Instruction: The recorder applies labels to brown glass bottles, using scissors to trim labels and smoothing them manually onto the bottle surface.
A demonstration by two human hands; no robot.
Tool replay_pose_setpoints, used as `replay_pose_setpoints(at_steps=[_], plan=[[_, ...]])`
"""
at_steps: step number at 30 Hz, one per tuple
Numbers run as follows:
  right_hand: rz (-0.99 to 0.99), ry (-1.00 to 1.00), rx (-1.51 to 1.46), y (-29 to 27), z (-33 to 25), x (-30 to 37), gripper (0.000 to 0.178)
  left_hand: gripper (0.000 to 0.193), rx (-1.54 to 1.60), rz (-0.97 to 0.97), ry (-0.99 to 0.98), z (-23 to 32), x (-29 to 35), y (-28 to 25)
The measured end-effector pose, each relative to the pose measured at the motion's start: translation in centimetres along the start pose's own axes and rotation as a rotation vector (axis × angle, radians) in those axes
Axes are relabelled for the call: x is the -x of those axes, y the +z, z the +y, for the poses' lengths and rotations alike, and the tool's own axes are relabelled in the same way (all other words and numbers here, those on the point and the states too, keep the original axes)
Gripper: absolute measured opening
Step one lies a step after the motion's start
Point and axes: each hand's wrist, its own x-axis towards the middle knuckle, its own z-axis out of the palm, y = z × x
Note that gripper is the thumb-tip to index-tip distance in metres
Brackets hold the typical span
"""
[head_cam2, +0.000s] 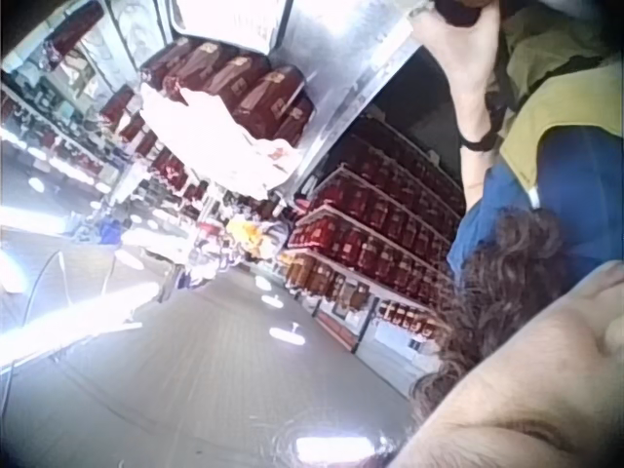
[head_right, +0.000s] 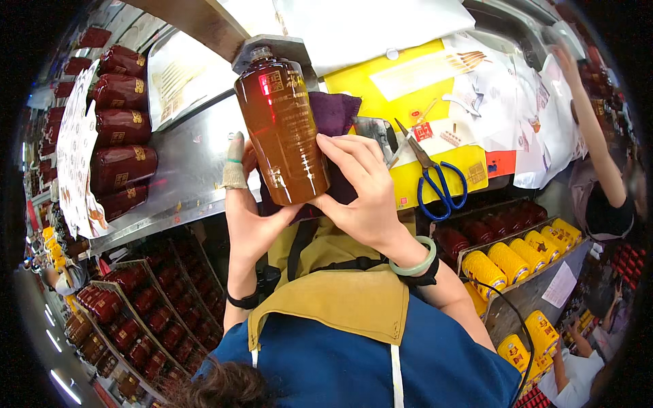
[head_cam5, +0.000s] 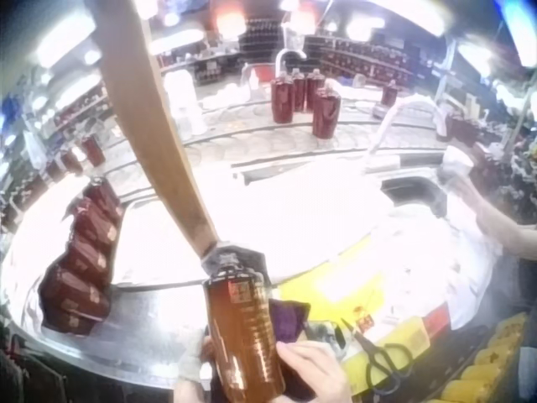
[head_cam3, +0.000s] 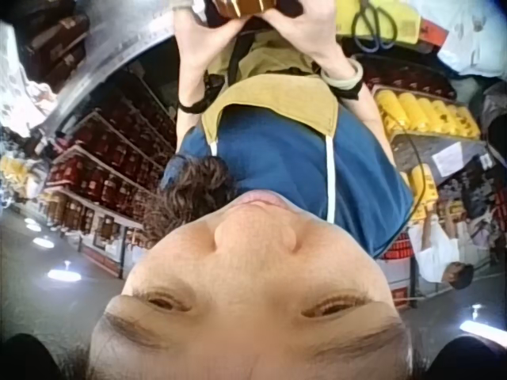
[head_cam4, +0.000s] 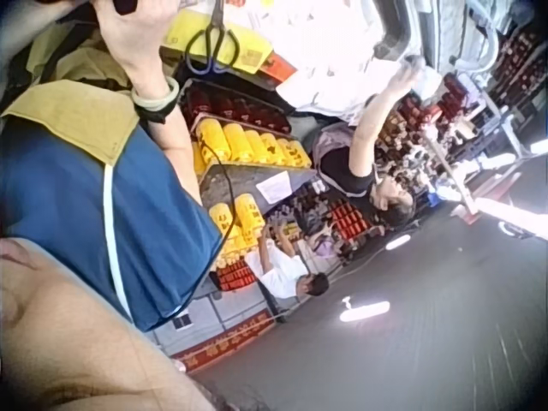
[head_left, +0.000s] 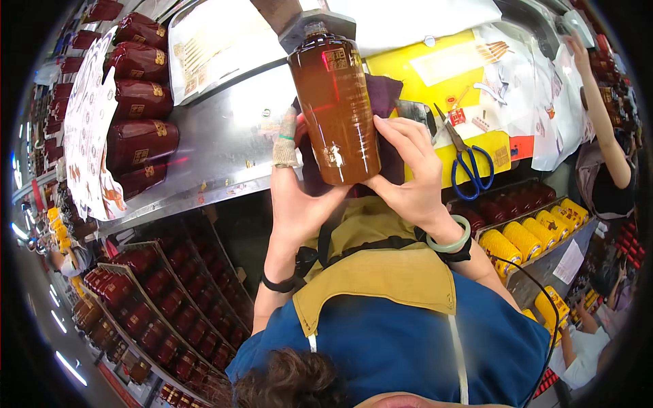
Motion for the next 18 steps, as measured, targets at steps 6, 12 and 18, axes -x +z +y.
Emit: replay_pose_setpoints(at_steps=[6, 12, 18], plan=[[0.012, -0.047, 0.007, 0.0, -0.6, -0.4, 0.068, 0.095, 0.351, -0.008, -0.022, 2.3, -0.1, 0.0], [-0.067, -0.082, 0.039, -1.1, -1.0, -0.8, 0.073, 0.081, 0.058, 0.057, -0.02, 1.8, -1.1, 0.3], [0.164, -0.191, -0.058, -5.4, -1.5, -0.9, 0.099, 0.081, 0.165, 0.039, -0.06, 1.4, -1.1, 0.2]])
